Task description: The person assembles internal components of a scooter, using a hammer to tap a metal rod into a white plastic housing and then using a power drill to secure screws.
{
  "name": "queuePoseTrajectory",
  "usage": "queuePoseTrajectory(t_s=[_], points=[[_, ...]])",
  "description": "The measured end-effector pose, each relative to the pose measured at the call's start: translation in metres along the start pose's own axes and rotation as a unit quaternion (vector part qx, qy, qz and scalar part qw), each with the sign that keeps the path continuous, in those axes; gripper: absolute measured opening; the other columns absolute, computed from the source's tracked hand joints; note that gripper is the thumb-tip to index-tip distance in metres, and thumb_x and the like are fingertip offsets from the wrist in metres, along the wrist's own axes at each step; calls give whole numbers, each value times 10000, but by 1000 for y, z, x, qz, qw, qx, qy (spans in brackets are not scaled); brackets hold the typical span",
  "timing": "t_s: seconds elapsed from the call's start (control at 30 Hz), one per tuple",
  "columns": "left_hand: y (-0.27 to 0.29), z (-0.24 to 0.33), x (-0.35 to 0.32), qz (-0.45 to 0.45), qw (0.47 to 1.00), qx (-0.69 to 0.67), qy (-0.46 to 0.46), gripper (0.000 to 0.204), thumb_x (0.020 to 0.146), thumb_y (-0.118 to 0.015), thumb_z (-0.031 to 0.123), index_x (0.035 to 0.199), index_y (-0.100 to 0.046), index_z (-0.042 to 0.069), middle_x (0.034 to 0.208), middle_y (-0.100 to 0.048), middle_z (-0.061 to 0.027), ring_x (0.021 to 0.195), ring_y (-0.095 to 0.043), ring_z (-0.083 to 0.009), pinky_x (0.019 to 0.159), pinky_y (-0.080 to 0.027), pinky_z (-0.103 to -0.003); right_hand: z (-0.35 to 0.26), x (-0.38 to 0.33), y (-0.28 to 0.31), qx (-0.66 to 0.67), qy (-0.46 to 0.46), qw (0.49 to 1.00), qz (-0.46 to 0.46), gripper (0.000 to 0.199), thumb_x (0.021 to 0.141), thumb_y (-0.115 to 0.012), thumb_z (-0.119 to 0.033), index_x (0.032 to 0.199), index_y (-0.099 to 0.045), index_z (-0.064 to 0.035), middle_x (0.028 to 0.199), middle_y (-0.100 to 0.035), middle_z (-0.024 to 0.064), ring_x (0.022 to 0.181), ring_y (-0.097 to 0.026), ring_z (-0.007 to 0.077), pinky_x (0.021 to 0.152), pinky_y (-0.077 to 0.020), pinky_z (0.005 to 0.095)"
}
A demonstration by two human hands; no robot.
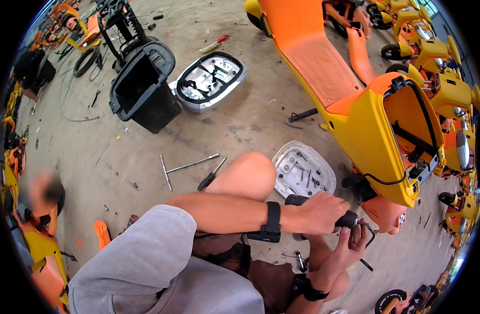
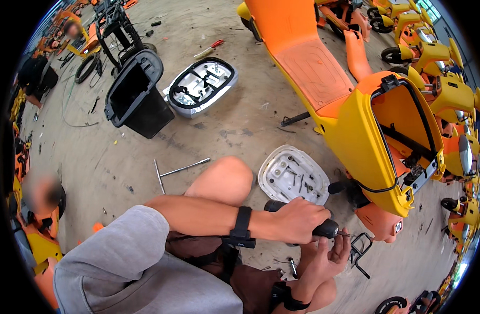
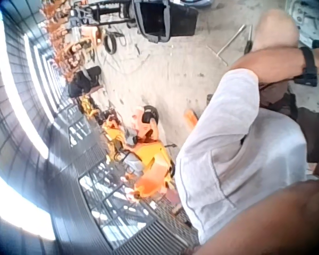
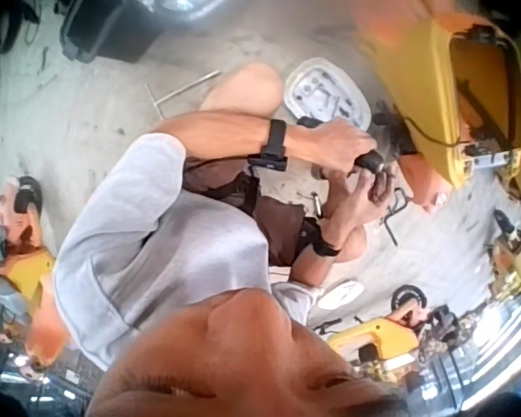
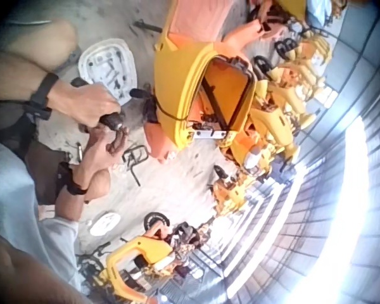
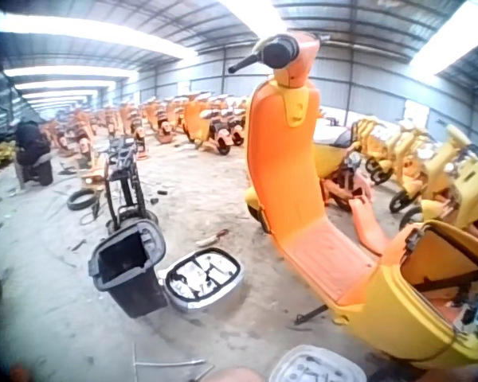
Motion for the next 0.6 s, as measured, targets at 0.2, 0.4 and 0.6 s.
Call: queuePoseTrajectory(t_s=[0.2, 0.4, 0.6], points=[[-4, 0, 4, -21, 999, 19, -17, 268, 601, -717, 102, 810, -588, -3, 765, -644, -160, 728, -635, -376, 600, -478, -463, -9, 3, -15, 78, 23, 996, -44, 553, 878, -676, -64, 1332, -410, 106, 1344, -519, 211, 1196, -531, 254, 1037, -405, 368], [-3, -1, -3, -26, 1000, -2, 16, 181, 595, -672, 64, 744, -594, -5, 733, -636, -181, 707, -624, -401, 581, -473, -477, -2, -4, -17, 67, -3, 996, -53, 482, 932, -608, -96, 1335, -435, 104, 1286, -569, 197, 1166, -557, 231, 1020, -407, 331], [4, -6, -1, -12, 1000, -15, 19, 227, 598, -691, 116, 776, -613, -2, 741, -636, -188, 728, -630, -396, 609, -489, -473, 2, -3, -19, 52, -14, 998, -23, 442, 942, -594, -115, 1324, -473, 70, 1206, -604, 178, 1090, -585, 213, 950, -455, 320]])
Point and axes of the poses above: each hand's wrist, its own x-axis towards the middle knuckle, its own y-axis out of the back of the hand, z = x × y, the point moved 10 cm from there along x, towards the middle knuckle
